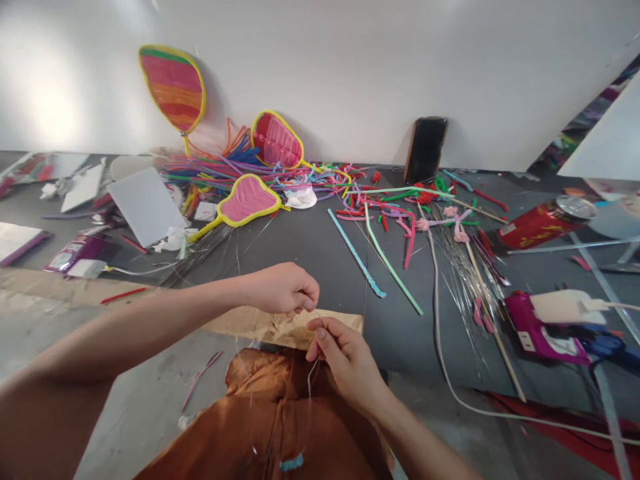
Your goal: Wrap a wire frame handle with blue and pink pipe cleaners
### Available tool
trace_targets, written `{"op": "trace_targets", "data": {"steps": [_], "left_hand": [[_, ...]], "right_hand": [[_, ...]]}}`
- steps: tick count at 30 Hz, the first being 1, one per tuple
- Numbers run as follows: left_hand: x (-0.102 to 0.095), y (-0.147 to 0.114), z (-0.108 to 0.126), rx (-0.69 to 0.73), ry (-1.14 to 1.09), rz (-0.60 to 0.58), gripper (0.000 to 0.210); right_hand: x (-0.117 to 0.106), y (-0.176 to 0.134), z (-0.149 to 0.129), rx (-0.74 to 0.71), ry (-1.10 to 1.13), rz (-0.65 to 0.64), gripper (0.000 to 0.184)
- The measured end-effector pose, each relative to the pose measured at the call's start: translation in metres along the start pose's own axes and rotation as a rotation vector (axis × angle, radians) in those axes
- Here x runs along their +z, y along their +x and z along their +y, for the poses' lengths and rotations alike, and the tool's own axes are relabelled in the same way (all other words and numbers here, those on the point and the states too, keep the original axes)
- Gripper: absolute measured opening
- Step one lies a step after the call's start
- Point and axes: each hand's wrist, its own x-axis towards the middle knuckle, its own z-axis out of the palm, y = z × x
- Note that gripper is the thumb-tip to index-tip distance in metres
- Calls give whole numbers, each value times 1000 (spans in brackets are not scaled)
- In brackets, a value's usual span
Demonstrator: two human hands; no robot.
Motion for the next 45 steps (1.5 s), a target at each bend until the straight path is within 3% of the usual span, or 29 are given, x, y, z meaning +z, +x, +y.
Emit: {"op": "trace_targets", "data": {"steps": [5,10,14,20,29,32,36,40,45], "left_hand": [[-2,3,-2,29,76,2,12],[-8,2,-3,34,38,-27,14],[-14,1,-2,23,-22,-34,13],[-18,4,-6,4,-91,-48,11],[-19,4,-3,33,-15,-75,13],[-20,3,-2,23,4,-68,13],[-27,-1,-3,-40,53,44,14],[-37,-6,-5,-50,157,182,15],[-47,-5,-13,1,379,298,19]], "right_hand": [[0,3,5,18,67,-15,37],[-2,5,8,123,360,-17,44],[-3,0,6,173,490,-78,33],[-1,-4,14,170,451,-148,24],[-1,-8,20,196,320,-230,26],[-2,-9,18,167,304,-200,26],[-2,-8,18,163,312,-124,35],[-4,-1,9,99,64,-47,32],[-19,18,-5,-293,-797,181,23]]}}
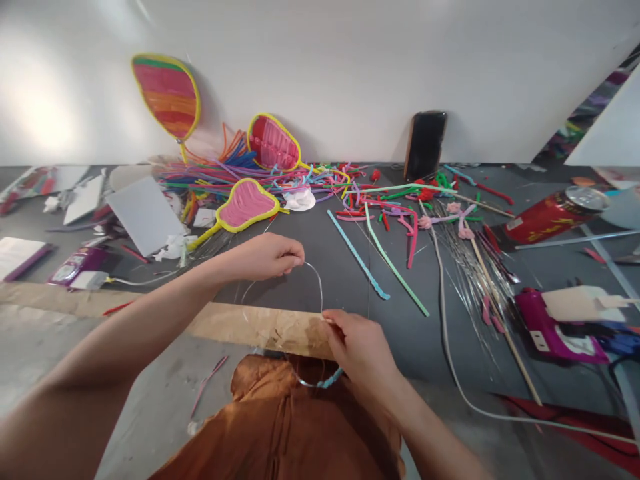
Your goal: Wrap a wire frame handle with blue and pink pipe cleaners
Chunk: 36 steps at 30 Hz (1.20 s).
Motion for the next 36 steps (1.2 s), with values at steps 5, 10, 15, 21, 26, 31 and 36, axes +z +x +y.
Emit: {"op": "trace_targets", "data": {"steps": [5,10,15,21,26,31,36], "left_hand": [[17,10,-18,-141,141,30,21],[50,16,-24,167,385,291,31],[73,31,-24,483,398,261,18],[83,43,-32,562,263,304,21],[89,47,-36,624,245,349,23],[88,50,-37,678,257,339,25],[86,48,-37,681,241,299,27]], "right_hand": [[-2,22,8,-175,-525,144,19],[-2,32,12,-164,-522,136,16],[-4,36,14,-142,-515,138,18],[-6,40,13,-135,-584,144,15],[-7,42,16,-175,-569,120,16],[-7,42,18,-189,-557,109,19],[-6,41,17,-163,-563,89,22]]}}
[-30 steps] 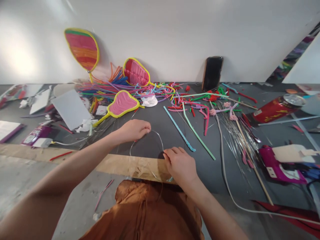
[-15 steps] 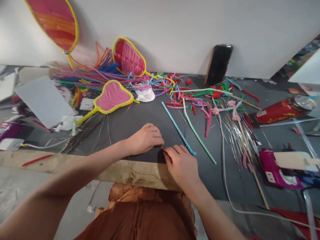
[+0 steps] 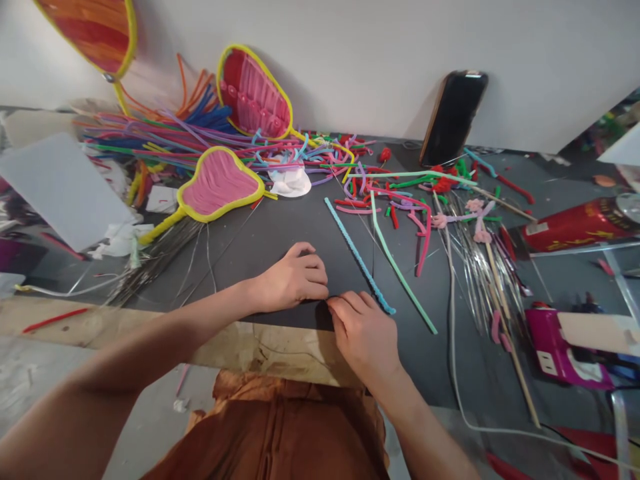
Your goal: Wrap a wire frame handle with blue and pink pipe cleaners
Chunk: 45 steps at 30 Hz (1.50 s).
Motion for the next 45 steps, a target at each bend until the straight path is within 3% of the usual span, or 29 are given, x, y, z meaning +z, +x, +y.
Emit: {"op": "trace_targets", "data": {"steps": [16,32,37,45], "left_hand": [[1,0,1,-25,-33,-21,28],[-2,1,1,-24,41,-27,31],[-12,2,5,-118,151,-11,20],[-40,-20,31,-410,235,-46,29]], "right_hand": [[-6,3,0,-86,-98,35,20],[-5,0,6,-43,5,63,19],[-11,-10,11,-40,13,60,20],[-9,-16,13,-14,-63,54,23]]}}
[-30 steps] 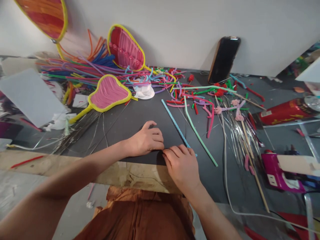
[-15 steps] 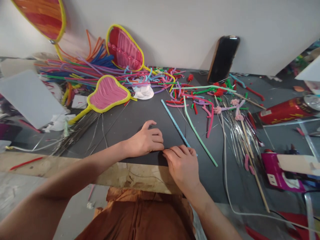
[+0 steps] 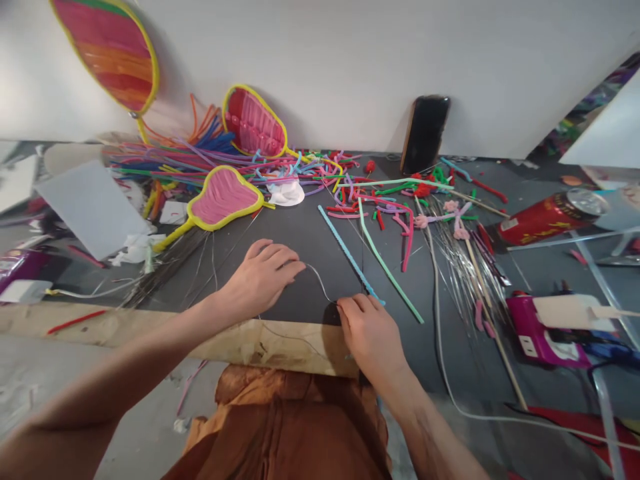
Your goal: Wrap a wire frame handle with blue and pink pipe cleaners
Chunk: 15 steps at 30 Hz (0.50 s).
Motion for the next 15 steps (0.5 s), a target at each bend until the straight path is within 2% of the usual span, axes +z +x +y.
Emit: {"op": "trace_targets", "data": {"steps": [3,10,15], "left_hand": [[3,-10,-1,-81,-10,-55,39],[21,-14,-6,-102,-3,-192,61],[18,-13,-5,-120,-39,-147,57]], "right_hand": [[2,0,1,-1,-26,-7,22],[1,2,-3,-30,-43,-62,23],[5,0,-1,-59,-67,-41,26]]}}
